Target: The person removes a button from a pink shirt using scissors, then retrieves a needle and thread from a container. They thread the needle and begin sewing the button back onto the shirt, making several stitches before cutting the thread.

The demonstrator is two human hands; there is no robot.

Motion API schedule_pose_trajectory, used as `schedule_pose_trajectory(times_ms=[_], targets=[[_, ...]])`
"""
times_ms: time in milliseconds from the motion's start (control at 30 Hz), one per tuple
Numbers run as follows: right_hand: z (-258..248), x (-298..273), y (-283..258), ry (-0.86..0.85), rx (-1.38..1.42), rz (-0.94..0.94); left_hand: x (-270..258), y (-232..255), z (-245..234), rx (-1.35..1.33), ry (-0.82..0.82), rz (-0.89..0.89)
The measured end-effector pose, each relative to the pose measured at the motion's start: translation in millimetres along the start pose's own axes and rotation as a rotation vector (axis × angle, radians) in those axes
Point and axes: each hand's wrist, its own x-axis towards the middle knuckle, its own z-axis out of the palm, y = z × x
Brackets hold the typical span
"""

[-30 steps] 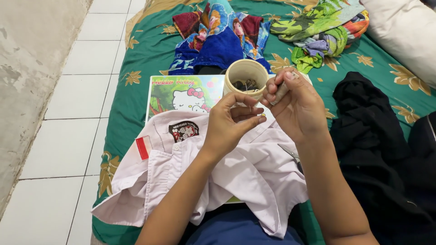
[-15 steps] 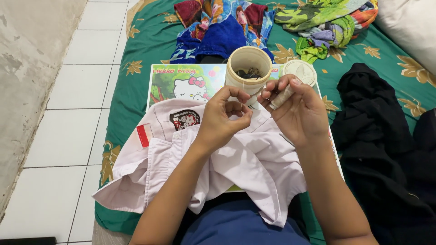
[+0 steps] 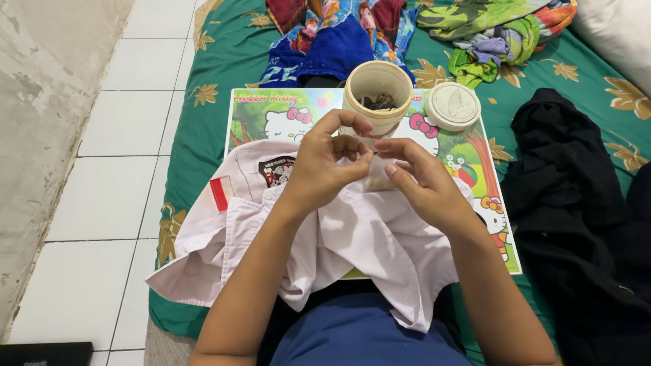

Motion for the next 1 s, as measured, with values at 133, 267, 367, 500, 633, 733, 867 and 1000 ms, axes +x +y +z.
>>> schedule_pose_trajectory(times_ms=[133, 267, 367, 500, 633, 733, 867, 1000], targets=[[8, -1, -7, 0.042, 0.383, 0.124, 1, 6, 2, 0.094, -0.043, 0.035], [11, -4, -5, 0.069, 0.313, 0.132, -3, 13, 2, 0.121, -0.082, 0.039], [11, -5, -4, 0.091, 0.231, 0.139, -7, 17, 1, 0.178, -0.099, 0.05], [11, -9, -9, 0.148, 0.166, 0.125, -13, 20, -2, 0.168, -0.076, 0.079], [14, -18, -20, 0.242, 0.161, 0.121, -20, 21, -3, 0.156, 0.004, 0.066], [17, -21, -27, 0.308, 0.171, 0.125, -27, 24, -2, 0.174, 0.033, 0.078], [25, -24, -32, 0.349, 0.186, 0.111, -37, 26, 1, 0.064, 0.012, 0.07], [31, -26, -31, 0.325, 0.241, 0.054, -41, 25, 8, 0.013, 0.021, 0.084]])
